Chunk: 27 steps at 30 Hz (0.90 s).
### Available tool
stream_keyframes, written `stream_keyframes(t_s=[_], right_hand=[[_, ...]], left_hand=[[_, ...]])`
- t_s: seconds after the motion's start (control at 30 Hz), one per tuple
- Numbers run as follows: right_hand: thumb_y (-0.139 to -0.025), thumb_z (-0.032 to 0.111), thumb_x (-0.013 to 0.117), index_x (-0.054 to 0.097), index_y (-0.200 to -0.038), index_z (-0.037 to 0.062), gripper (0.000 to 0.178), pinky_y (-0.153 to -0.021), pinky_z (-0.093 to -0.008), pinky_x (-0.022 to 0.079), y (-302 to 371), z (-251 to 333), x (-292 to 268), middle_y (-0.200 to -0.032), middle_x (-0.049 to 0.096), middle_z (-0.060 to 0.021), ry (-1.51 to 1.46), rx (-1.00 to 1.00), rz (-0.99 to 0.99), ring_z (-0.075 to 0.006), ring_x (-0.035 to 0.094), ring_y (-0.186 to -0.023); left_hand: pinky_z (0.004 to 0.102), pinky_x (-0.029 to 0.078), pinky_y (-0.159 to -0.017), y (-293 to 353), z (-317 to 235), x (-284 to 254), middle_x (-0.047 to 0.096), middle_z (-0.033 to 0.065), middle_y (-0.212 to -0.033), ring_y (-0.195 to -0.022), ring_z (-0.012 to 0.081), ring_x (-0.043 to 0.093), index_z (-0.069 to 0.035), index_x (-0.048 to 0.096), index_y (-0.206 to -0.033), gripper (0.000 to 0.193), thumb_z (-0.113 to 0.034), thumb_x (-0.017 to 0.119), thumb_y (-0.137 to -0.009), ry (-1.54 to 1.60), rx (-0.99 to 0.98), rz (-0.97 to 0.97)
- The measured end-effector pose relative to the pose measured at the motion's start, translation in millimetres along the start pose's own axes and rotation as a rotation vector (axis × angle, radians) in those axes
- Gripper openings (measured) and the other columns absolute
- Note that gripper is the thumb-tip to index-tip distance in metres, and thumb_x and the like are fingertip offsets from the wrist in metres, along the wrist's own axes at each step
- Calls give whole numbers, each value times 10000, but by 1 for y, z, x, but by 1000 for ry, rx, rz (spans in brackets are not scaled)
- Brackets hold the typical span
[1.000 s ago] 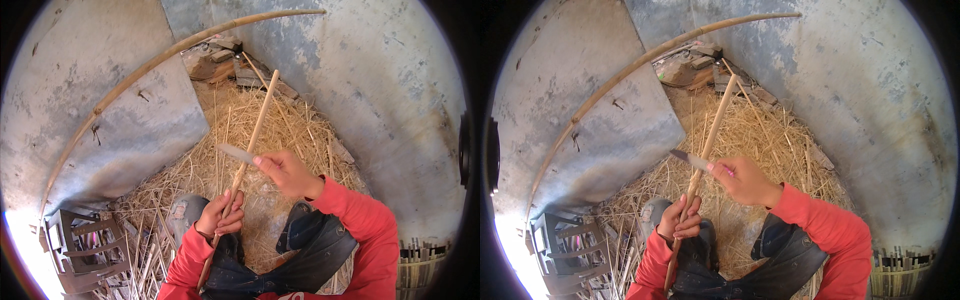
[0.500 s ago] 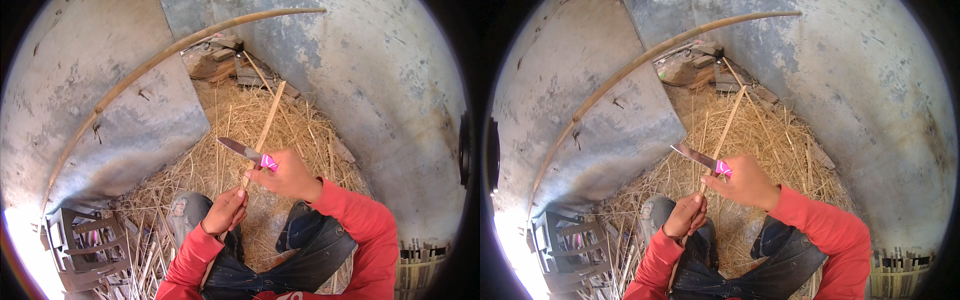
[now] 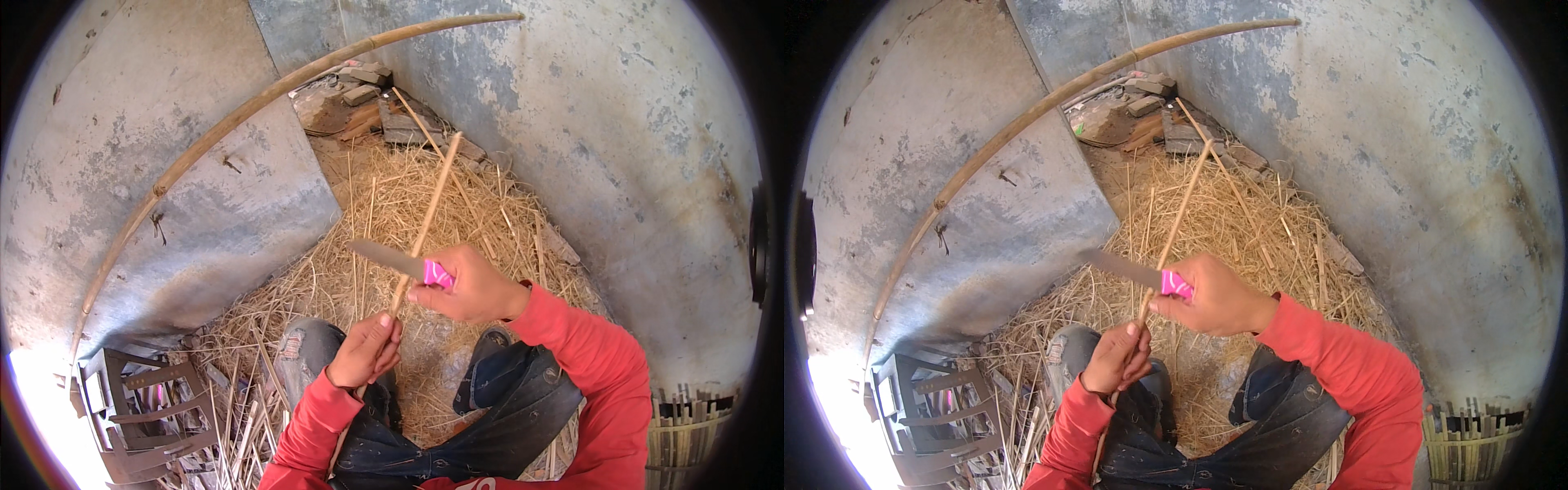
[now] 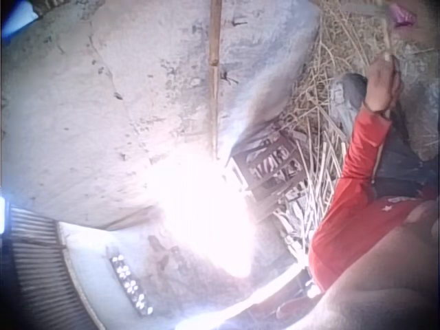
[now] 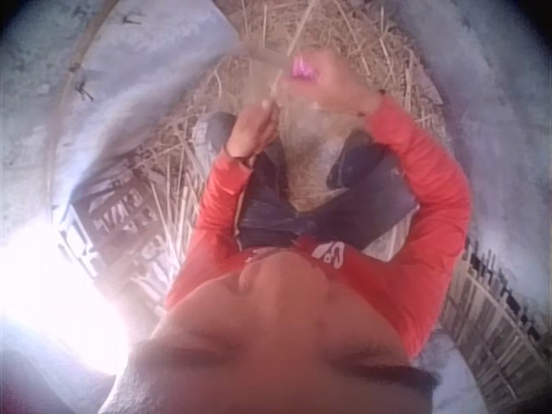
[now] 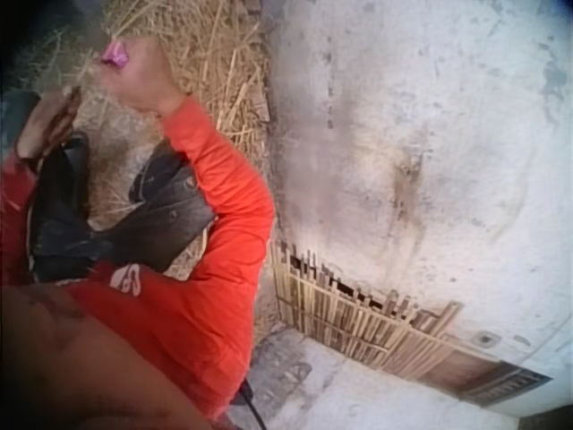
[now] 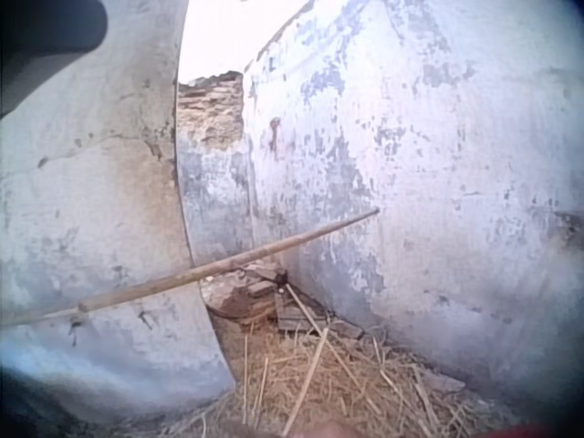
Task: The person is shaving a bamboo strip using a knife, removing thin layers along its length.
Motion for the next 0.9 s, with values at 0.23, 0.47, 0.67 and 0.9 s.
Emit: stream_keyframes(t_s=[0.23,0.47,0.67,0.9], right_hand=[[-927,251,774,736,-962,27,230,-526,-314,401,5,7,1,-642,562,-3,-117,-19,42,-82,486,-566],[-947,258,787,746,-986,0,265,-528,-280,392,-6,-5,-24,-669,579,49,-160,93,-391,-35,484,-596],[-943,271,795,712,-841,17,286,-521,-292,362,-10,-24,-26,-646,542,56,-156,43,-387,-46,443,-595],[-944,270,791,629,-713,43,362,-515,-305,352,-15,-39,-22,-618,511,57,-191,104,-395,-61,423,-581]], left_hand=[[215,247,-333,-1,3,-12,344,-19,-482,-329,93,291,-113,422,-863,490,-532,365,-1111,416,-151,199],[222,311,-313,7,10,-8,355,-20,-505,-355,93,342,-130,387,-811,487,-495,315,-1125,636,-226,392],[270,511,-545,10,-1,6,637,100,-755,-581,182,625,-19,616,-1005,525,-495,412,-1089,-260,-177,26],[466,505,-897,59,-68,112,711,115,-945,-877,335,686,-54,727,-1030,237,-277,652,-999,-1302,1085,266]])
Point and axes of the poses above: each hand's wrist, its own y-axis away from the middle knuckle, its own x-axis out of the palm, z = x × y, the point moved 4 cm from there along -y, towards the middle knuckle
